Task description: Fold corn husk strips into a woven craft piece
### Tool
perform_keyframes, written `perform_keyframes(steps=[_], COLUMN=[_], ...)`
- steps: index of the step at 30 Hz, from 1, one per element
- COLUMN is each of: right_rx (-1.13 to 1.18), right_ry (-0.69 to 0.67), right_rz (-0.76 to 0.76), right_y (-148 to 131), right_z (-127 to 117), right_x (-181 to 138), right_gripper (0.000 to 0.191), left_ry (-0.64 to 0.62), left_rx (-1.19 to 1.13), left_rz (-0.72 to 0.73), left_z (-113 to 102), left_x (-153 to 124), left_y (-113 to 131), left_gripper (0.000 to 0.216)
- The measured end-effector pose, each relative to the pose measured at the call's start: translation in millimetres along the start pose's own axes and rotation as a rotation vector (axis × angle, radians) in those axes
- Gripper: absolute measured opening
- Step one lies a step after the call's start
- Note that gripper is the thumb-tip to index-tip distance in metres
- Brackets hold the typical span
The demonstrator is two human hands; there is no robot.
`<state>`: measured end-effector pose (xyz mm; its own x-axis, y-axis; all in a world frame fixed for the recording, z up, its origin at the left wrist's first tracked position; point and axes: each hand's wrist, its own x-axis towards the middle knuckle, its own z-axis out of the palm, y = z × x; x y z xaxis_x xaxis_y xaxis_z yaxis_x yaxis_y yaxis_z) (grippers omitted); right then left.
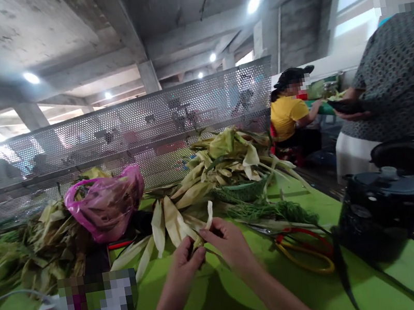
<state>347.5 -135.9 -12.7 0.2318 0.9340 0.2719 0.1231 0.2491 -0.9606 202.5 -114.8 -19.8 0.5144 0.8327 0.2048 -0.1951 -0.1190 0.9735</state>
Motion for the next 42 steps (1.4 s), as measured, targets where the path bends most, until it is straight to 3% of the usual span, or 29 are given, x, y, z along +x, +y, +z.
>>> perform_keyframes(steps=[6,9,11,14,15,17,20,23,28,33,36,39,42], right_rx=[0.053,-0.05,-0.214,-0.483,-0.557,-0.648,-0.616,-0.563,-0.595,-0.59,-0.656,-0.696,-0.689], right_ry=[-0.018,-0.006,0.111,0.324,0.305,0.118,-0.148,-0.159,-0.151,-0.118,-0.003,0.153,-0.016], right_rz=[0.035,0.032,-0.065,-0.328,-0.391,-0.42,-0.303,-0.228,-0.305,-0.287,-0.373,-0.471,-0.372], right_y=[-3.7,-1.8,-2.6,-11.5,-15.8,-24.4,-33.4,-37.8,-37.9,-27.0,-23.8,-22.6,-18.2], right_z=[2.9,-2.6,-10.5,-21.4,-22.9,-21.6,-12.6,-3.1,8.8,16.3,12.6,5.6,2.7], right_x=[1.4,3.0,4.2,4.5,4.1,3.1,2.4,3.1,4.2,7.2,6.1,2.3,0.7], right_gripper=[0.028,0.027,0.024,0.041,0.041,0.023,0.007,0.006,0.011,0.01,0.006,0.023,0.019], left_ry=[-0.03,-0.05,-0.031,0.008,0.012,-0.004,-0.032,-0.022,-0.032,-0.077,0.01,0.194,0.302], left_rx=[-0.1,-0.068,0.01,0.177,0.221,0.27,0.255,0.157,0.014,0.001,-0.022,-0.163,-0.293], left_rz=[-0.001,0.0,0.007,0.003,-0.002,-0.008,0.011,0.023,-0.11,-0.18,-0.173,-0.18,-0.177], left_z=[4.6,1.7,-1.0,-4.7,-5.4,-5.5,-3.5,-1.7,-2.9,-6.0,-10.1,-16.3,-21.5], left_x=[-0.8,-2.4,-1.7,0.2,0.5,0.6,0.7,1.2,-0.4,-1.1,1.6,4.7,5.8], left_y=[0.7,-2.0,-5.6,-11.2,-12.5,-13.6,-12.8,-12.0,-17.9,-21.0,-16.9,-13.2,-12.5], left_gripper=[0.031,0.03,0.032,0.036,0.037,0.039,0.041,0.043,0.052,0.054,0.05,0.052,0.052])
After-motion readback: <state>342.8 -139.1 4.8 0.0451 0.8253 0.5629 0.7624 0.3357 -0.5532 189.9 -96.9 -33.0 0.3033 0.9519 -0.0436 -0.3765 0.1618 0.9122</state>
